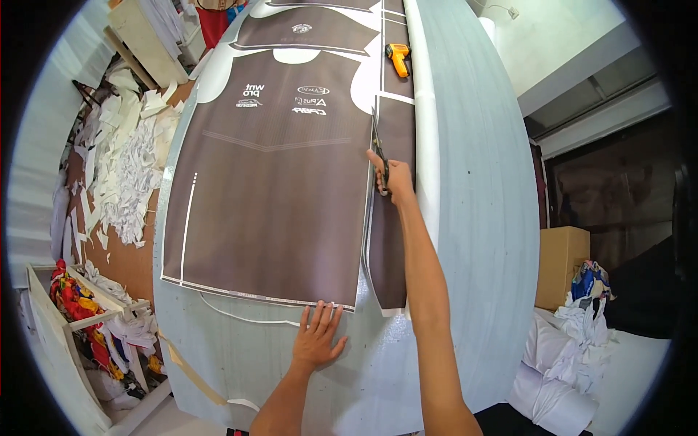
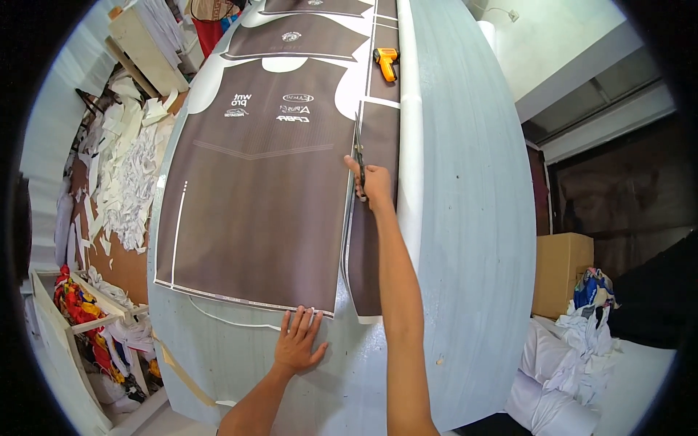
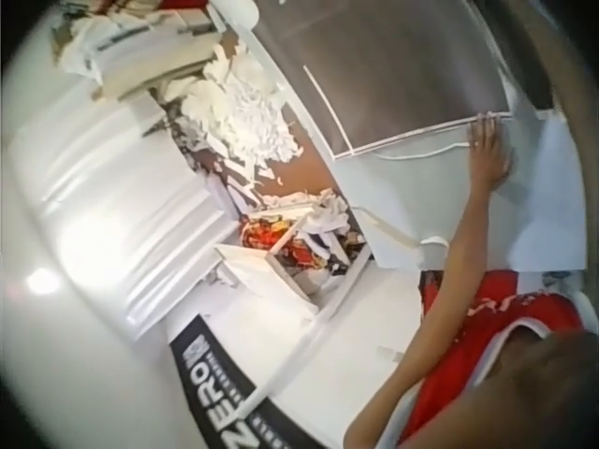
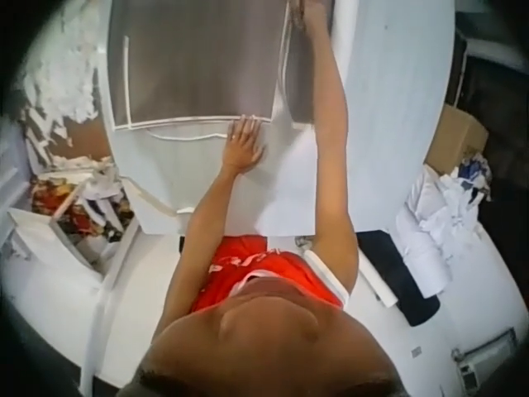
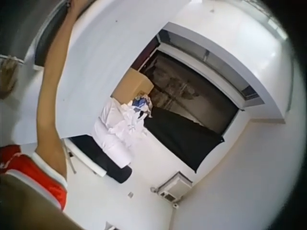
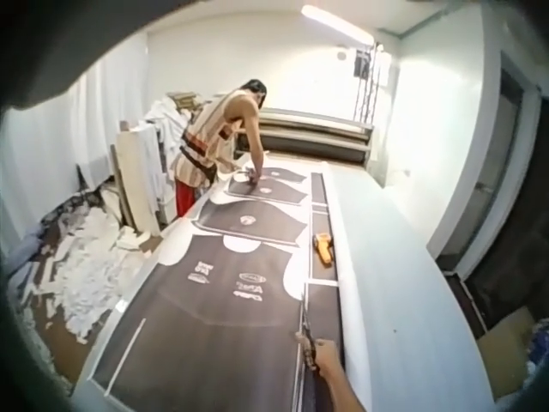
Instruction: Cutting printed garment patterns from a large sheet of fabric using scissors on a production table.
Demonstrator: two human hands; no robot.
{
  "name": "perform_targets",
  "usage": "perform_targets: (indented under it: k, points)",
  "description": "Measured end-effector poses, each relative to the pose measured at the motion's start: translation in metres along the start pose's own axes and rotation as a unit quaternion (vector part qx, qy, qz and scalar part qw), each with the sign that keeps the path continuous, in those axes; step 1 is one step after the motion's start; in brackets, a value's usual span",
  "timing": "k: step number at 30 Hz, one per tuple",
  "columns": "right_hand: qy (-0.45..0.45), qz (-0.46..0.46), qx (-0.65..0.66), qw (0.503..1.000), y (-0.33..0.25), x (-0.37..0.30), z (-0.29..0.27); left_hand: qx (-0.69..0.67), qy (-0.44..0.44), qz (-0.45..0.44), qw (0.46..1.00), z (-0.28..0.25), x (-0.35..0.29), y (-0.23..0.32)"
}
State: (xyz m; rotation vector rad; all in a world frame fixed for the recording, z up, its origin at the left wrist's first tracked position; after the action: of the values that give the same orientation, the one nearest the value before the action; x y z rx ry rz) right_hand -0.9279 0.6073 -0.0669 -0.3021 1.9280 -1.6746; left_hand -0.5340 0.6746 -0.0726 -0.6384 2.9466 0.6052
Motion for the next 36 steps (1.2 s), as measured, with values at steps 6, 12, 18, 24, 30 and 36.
perform_targets:
  k: [6,12,18,24,30,36]
  points:
    - [-0.048,0.022,-0.089,0.995,-0.016,0.01,-0.014,0.005,-0.001,-0.011,1.0,0.003,-0.003,-0.003]
    - [-0.04,0.023,-0.068,0.997,-0.003,0.018,-0.022,0.021,-0.024,-0.014,0.999,0.007,-0.002,-0.001]
    - [-0.055,0.027,-0.058,0.996,-0.009,0.034,-0.014,0.034,-0.042,-0.018,0.998,0.009,-0.004,-0.005]
    - [-0.047,0.016,-0.05,0.997,-0.002,0.061,-0.006,0.045,-0.062,-0.018,0.997,0.01,-0.002,0.0]
    - [-0.018,-0.004,-0.022,1.0,-0.012,0.074,0.027,0.056,-0.073,-0.021,0.996,0.011,-0.005,-0.003]
    - [0.007,-0.004,-0.002,1.0,-0.02,0.096,0.041,0.042,-0.074,-0.019,0.996,0.013,-0.005,-0.002]
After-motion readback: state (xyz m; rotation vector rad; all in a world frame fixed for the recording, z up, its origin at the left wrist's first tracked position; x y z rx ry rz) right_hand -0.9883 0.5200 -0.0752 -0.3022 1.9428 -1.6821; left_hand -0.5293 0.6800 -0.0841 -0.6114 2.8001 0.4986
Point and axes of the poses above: each hand's wrist, its own x-axis towards the middle knuckle, its own z-axis out of the palm, y = z × x, the point moved 3 cm from there along x, towards the middle knuckle, and after that the axes turned 9 degrees about -z, right-handed, at the moved point
